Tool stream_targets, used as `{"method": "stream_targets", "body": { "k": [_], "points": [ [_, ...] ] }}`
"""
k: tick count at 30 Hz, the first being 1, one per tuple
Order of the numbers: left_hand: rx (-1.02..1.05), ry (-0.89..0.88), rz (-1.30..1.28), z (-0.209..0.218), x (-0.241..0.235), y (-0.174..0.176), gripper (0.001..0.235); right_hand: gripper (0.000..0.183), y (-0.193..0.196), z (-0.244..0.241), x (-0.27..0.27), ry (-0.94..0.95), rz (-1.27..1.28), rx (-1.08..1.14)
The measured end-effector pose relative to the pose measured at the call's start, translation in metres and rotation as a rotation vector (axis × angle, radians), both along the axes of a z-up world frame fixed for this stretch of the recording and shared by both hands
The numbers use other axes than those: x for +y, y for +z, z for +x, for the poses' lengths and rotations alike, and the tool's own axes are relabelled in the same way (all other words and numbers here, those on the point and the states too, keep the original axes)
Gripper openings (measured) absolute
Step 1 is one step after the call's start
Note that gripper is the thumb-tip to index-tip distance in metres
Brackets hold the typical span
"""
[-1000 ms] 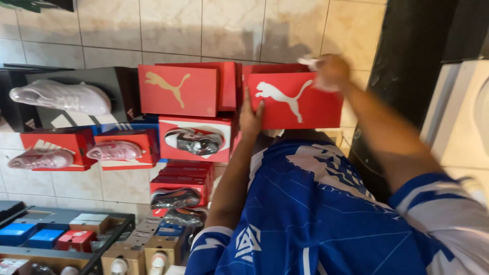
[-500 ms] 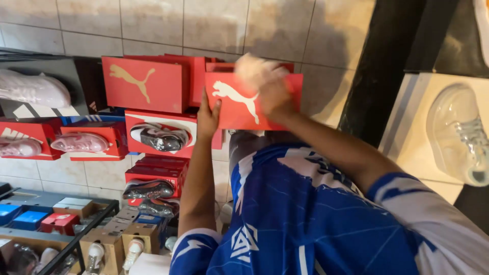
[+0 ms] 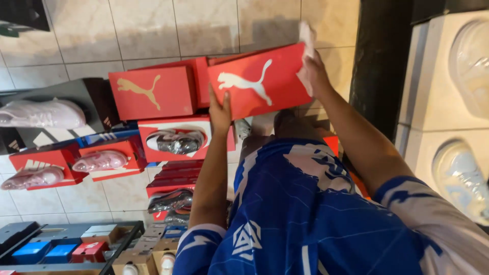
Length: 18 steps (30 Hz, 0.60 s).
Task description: Cleaning shoe boxes and shoes with a cloth and organizing them in a storage area.
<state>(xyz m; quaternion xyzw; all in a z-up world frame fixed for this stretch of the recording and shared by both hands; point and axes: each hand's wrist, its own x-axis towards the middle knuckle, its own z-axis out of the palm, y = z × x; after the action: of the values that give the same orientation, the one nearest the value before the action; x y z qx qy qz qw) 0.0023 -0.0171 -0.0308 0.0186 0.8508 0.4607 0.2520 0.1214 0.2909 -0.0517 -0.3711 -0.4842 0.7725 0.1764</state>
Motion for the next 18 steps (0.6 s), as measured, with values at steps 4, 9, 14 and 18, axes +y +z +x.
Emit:
{"method": "stream_targets", "body": {
  "k": [4,9,14,18],
  "points": [
    [0.053,0.003,0.006,-0.001,0.006,0.006,0.071,0.015,0.014,0.060,-0.047,-0.163,-0.230,-0.207],
    [0.063,-0.016,-0.030,0.003,0.008,-0.018,0.073,0.051,-0.022,0.046,-0.112,-0.694,-0.406,-0.060],
    [0.097,-0.044,-0.154,0.005,0.009,-0.034,0.078,0.037,-0.232,0.004,-0.229,-0.889,-0.149,-0.438],
    [0.083,-0.019,-0.043,0.009,0.010,-0.040,0.080,0.034,-0.093,-0.009,-0.287,-0.346,-0.511,0.208]
  ]
}}
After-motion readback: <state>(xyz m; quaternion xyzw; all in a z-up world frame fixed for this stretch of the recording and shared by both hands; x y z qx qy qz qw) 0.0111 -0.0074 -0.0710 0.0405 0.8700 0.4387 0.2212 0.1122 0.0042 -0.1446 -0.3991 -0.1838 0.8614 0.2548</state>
